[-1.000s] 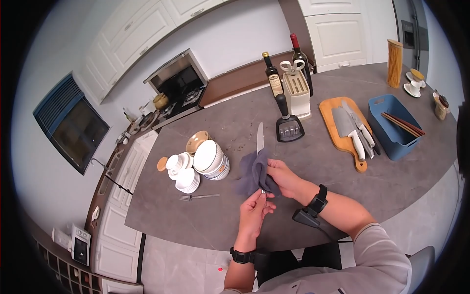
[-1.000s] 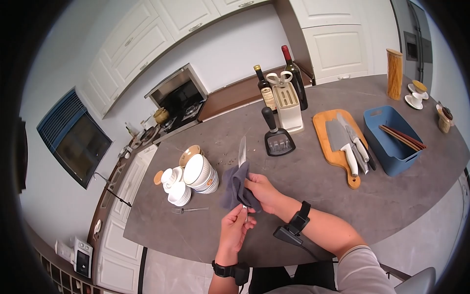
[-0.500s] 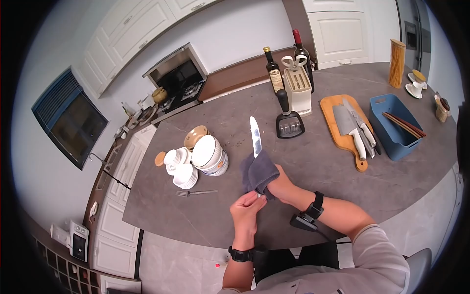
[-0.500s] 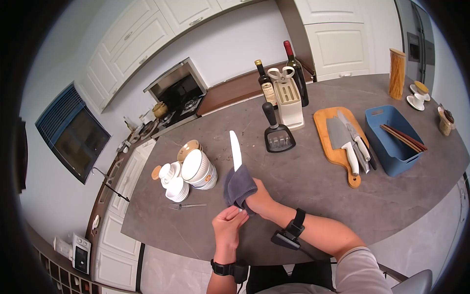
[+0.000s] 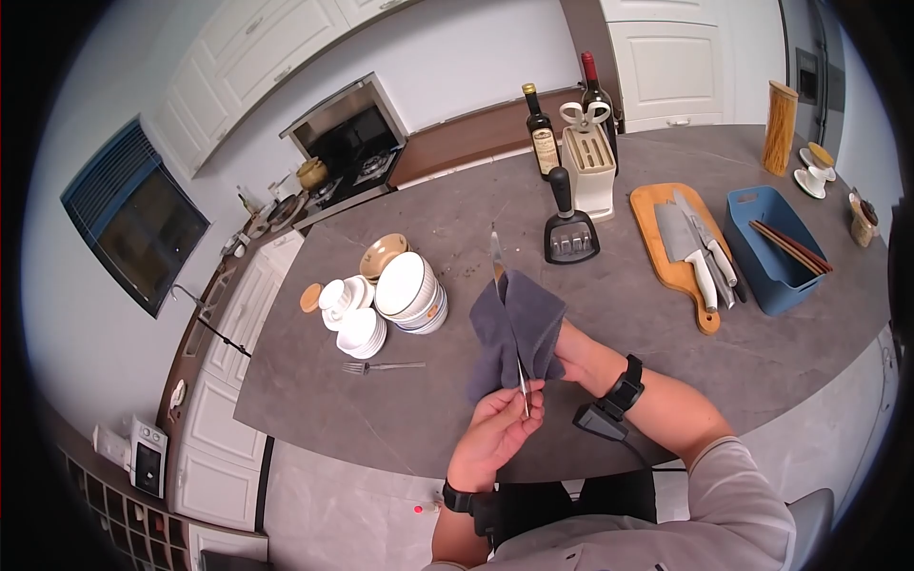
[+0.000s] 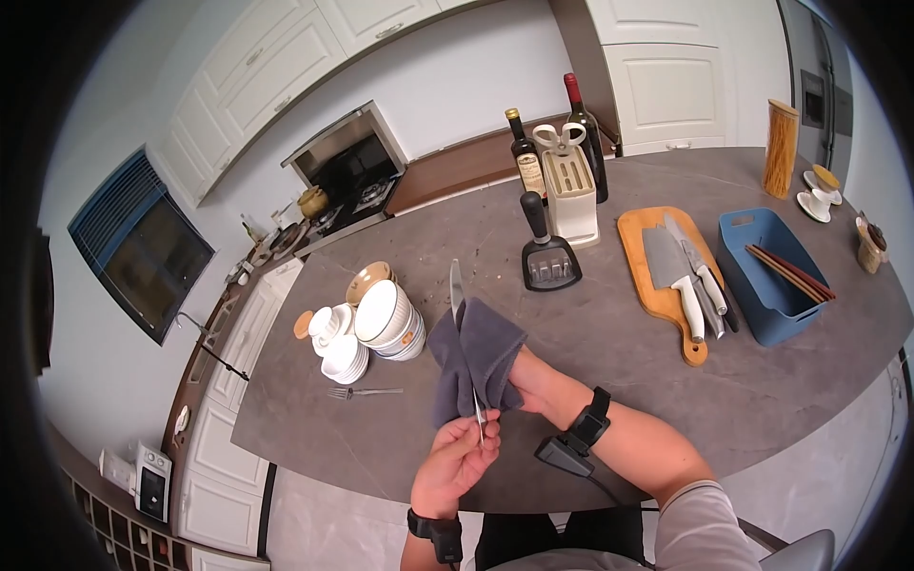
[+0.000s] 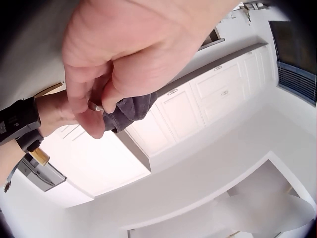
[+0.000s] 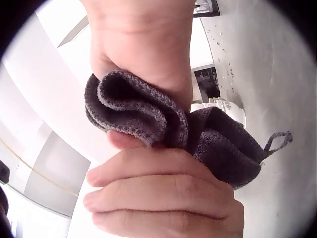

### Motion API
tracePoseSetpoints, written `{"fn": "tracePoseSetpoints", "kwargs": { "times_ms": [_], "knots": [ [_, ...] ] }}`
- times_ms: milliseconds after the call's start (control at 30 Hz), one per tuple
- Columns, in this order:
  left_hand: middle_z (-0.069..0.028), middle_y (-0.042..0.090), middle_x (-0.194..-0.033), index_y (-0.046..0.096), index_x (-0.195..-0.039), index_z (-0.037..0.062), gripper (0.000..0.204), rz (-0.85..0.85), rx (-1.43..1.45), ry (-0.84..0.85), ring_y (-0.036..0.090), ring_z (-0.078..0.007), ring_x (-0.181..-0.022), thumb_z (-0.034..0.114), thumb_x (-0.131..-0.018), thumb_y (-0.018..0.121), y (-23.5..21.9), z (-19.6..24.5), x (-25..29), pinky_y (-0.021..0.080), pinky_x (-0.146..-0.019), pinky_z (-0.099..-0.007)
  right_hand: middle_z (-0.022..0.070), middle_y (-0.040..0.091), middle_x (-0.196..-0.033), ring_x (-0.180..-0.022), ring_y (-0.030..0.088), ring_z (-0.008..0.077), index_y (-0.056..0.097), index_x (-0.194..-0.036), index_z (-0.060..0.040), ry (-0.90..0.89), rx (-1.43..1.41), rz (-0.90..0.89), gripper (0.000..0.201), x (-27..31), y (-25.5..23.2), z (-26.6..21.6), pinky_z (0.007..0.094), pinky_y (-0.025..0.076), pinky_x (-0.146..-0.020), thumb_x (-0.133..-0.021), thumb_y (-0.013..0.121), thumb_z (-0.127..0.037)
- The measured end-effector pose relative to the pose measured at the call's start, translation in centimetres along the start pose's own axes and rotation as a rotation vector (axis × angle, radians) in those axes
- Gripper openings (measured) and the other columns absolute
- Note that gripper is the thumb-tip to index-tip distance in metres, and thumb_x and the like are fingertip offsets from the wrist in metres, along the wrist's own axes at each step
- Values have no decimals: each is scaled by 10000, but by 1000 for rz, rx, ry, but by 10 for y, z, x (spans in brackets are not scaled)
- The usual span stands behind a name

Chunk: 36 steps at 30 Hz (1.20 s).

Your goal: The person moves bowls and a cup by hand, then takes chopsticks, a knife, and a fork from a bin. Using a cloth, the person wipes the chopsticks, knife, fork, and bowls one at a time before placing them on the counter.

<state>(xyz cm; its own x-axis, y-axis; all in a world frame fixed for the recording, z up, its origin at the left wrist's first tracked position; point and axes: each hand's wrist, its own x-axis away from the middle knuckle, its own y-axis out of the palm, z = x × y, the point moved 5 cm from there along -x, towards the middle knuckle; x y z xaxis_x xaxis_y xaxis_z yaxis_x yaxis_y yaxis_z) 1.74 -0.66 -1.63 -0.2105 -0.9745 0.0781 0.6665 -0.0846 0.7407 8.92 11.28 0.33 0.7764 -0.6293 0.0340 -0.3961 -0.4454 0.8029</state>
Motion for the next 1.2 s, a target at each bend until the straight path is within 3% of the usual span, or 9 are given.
{"fn": "tracePoseSetpoints", "kwargs": {
  "times_ms": [100, 267, 367, 567, 700, 800, 967, 1100, 1200],
  "knots": [
    [-81, 635, -933, 569, -1159, -53, 286, 12, -23, 53, 634, -159, -827, 111, -925, 571, -2, 2, -4, 526, -756, -255, 50, 650, -922, -776, 640, 139, 585, -1066, -51, 21, 117, 8, 251, 6, 6, -3, 278, 538, -629, -938, 534, -260],
    [-164, 676, -945, 616, -1080, -62, 235, 522, -568, 193, 681, -202, -827, -12, -851, 633, -7, 16, -1, 554, -650, -232, 34, 640, -840, -713, 623, 121, 585, -1052, -72, -84, 374, 117, 266, -1, 2, 7, 250, 495, -547, -930, 547, -305],
    [-157, 679, -943, 617, -1057, -83, 215, 556, -718, 274, 678, -199, -836, -32, -848, 622, -5, 17, 0, 556, -682, -247, 25, 626, -818, -644, 604, 119, 590, -1029, -88, -210, 441, 130, 248, 0, 8, 7, 257, 481, -510, -924, 558, -310],
    [-173, 648, -1052, 591, -1110, -70, 234, 141, -164, 85, 652, -218, -933, 51, -909, 578, 11, 5, -2, 529, -785, -288, 24, 630, -841, -664, 607, 96, 589, -1040, -68, -28, 247, 66, 243, 6, 0, 2, 223, 481, -511, -924, 563, -280],
    [-189, 623, -1109, 573, -1139, -68, 257, 51, -88, 52, 635, -225, -980, 81, -931, 551, -5, -8, -2, 515, -779, -290, 34, 632, -848, -667, 614, 97, 581, -1060, -54, -4, 245, -22, 248, 12, 15, 0, 232, 484, -497, -927, 557, -262],
    [-161, 669, -970, 620, -1036, -53, 173, 166, -66, 139, 661, -204, -834, 62, -916, 570, -14, -9, -2, 517, -678, -255, 33, 628, -852, -672, 612, 98, 569, -1093, -47, -155, 373, 70, 269, 14, 27, -7, 241, 484, -492, -928, 558, -258],
    [-151, 690, -856, 641, -963, -47, 147, 618, -748, 364, 672, -197, -791, 78, -893, 607, -11, 13, 6, 481, -637, -215, 25, 614, -932, -760, 595, 84, 543, -1166, -40, -208, 656, 118, 323, 12, 20, -5, 235, 496, -572, -923, 574, -249],
    [-185, 677, -915, 612, -1006, -85, 219, 344, -600, 200, 667, -206, -840, 115, -924, 573, -5, 7, 4, 500, -674, -251, 17, 608, -973, -809, 579, 87, 538, -1179, -40, -173, 505, 56, 322, 15, 24, -3, 239, 499, -664, -931, 561, -244],
    [-190, 663, -979, 587, -1044, -84, 266, 60, -86, -65, 656, -217, -885, 158, -952, 526, 10, -8, 3, 516, -736, -291, 33, 616, -1014, -841, 589, 100, 549, -1176, -39, -120, 361, 39, 302, 15, 17, 0, 249, 506, -716, -946, 534, -234]
  ]
}}
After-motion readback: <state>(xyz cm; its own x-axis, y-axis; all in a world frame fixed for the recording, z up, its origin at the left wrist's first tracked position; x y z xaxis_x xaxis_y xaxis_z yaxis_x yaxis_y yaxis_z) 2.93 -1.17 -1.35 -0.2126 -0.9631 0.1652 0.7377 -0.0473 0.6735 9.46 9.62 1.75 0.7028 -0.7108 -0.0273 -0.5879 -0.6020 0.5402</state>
